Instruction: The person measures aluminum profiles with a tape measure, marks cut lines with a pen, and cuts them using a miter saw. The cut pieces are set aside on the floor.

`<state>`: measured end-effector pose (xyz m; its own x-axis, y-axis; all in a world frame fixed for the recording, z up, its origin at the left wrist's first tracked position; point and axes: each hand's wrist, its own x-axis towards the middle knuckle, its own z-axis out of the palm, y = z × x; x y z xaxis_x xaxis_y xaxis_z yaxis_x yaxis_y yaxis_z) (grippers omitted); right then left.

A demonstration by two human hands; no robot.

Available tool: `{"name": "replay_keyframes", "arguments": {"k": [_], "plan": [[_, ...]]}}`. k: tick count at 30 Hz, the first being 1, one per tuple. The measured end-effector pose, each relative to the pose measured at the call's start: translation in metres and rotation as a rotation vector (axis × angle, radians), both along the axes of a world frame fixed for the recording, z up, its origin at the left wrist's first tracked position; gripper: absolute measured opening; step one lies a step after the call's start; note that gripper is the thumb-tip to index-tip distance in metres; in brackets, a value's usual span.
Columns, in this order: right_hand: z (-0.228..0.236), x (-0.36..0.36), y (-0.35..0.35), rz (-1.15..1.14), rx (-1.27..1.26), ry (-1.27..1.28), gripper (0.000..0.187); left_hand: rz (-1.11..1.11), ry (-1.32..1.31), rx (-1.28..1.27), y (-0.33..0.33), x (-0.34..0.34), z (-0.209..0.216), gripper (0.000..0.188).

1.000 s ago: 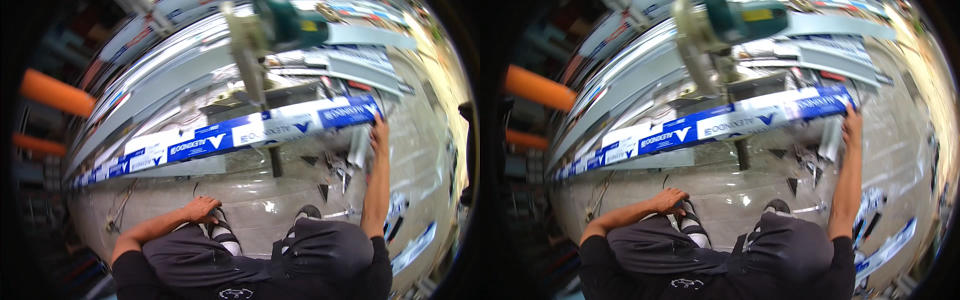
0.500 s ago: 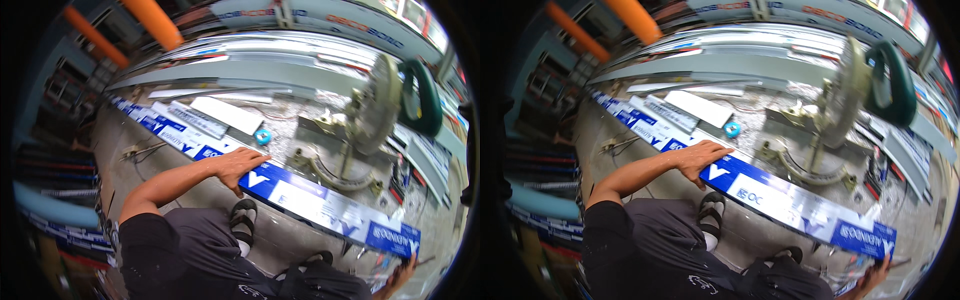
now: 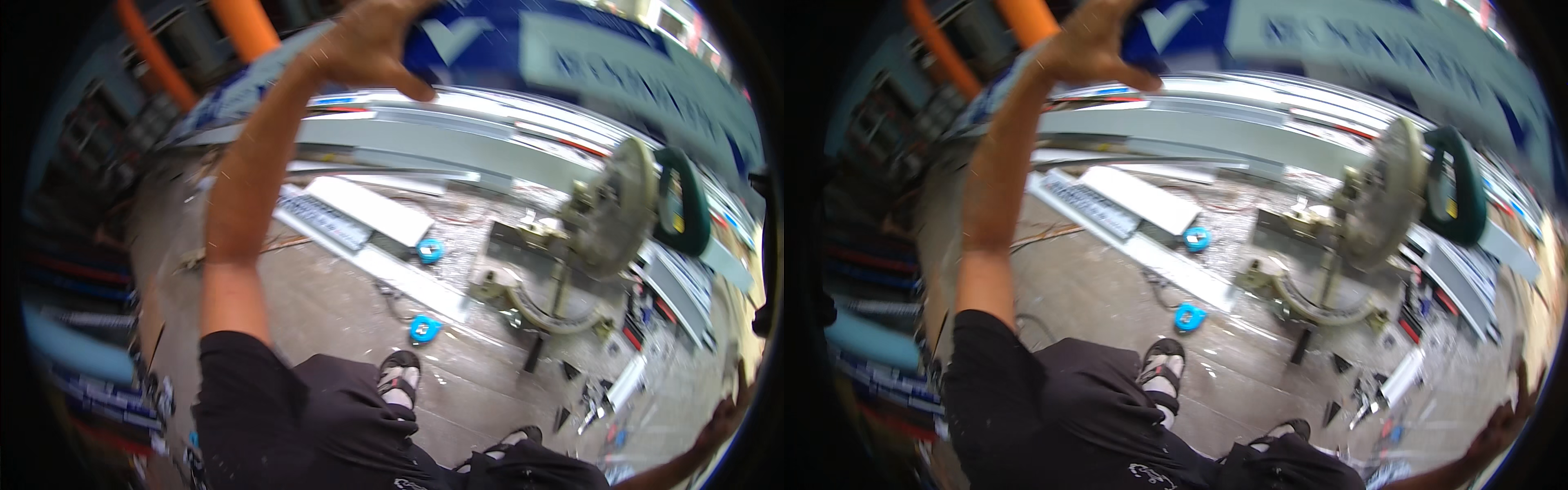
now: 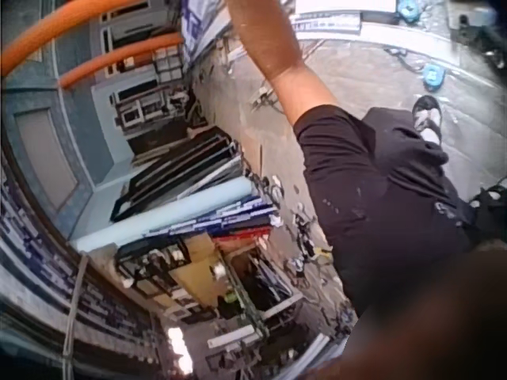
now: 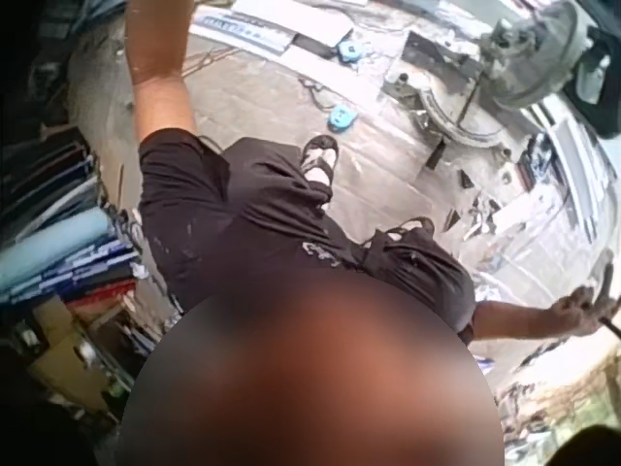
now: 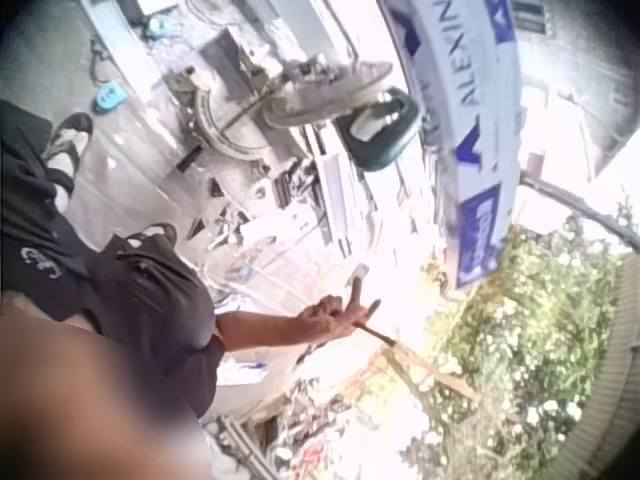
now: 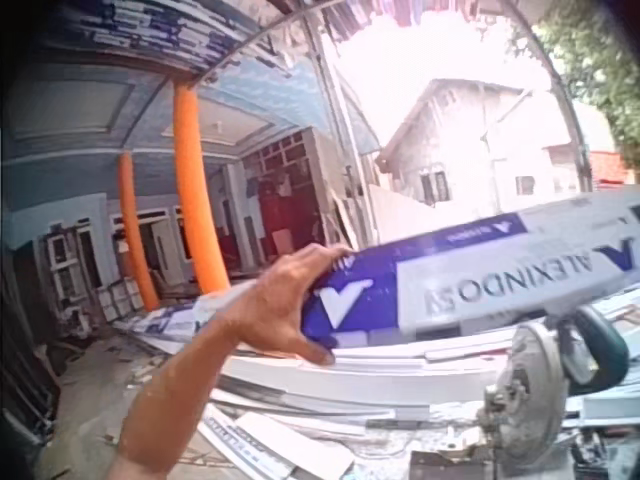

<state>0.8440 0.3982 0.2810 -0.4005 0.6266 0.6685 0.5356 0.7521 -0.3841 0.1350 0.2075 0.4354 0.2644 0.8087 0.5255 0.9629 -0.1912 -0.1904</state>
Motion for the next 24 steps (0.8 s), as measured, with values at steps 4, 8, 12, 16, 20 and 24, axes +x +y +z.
{"name": "replay_keyframes", "arguments": {"k": [4, 8, 12, 16, 20, 24], "plan": [[-0.032, -0.021, -0.047, -0.215, -0.374, 0.25, 0.033, 0.105, -0.09, -0.018, 0.093, -0.047, 0.013, 0.125], [-0.061, -0.041, -0.089, -0.351, -0.703, 0.466, 0.029, 0.169, -0.056, 0.065, 0.19, -0.094, -0.061, 0.125], [-0.094, -0.018, -0.122, -0.554, -0.659, 0.357, 0.034, 0.131, -0.149, -0.071, 0.258, -0.138, -0.161, 0.097], [-0.148, 0.064, -0.165, -0.925, -0.577, 0.353, 0.039, 0.13, -0.068, -0.058, 0.305, -0.163, -0.255, 0.077], [-0.201, 0.153, -0.243, -1.548, -0.481, 0.316, 0.042, 0.3, -0.219, -0.228, 0.321, -0.172, -0.336, 0.135], [-0.238, 0.212, -0.324, -2.035, -0.54, 0.05, 0.049, 0.361, -0.254, -0.363, 0.323, -0.17, -0.391, 0.136]]}}
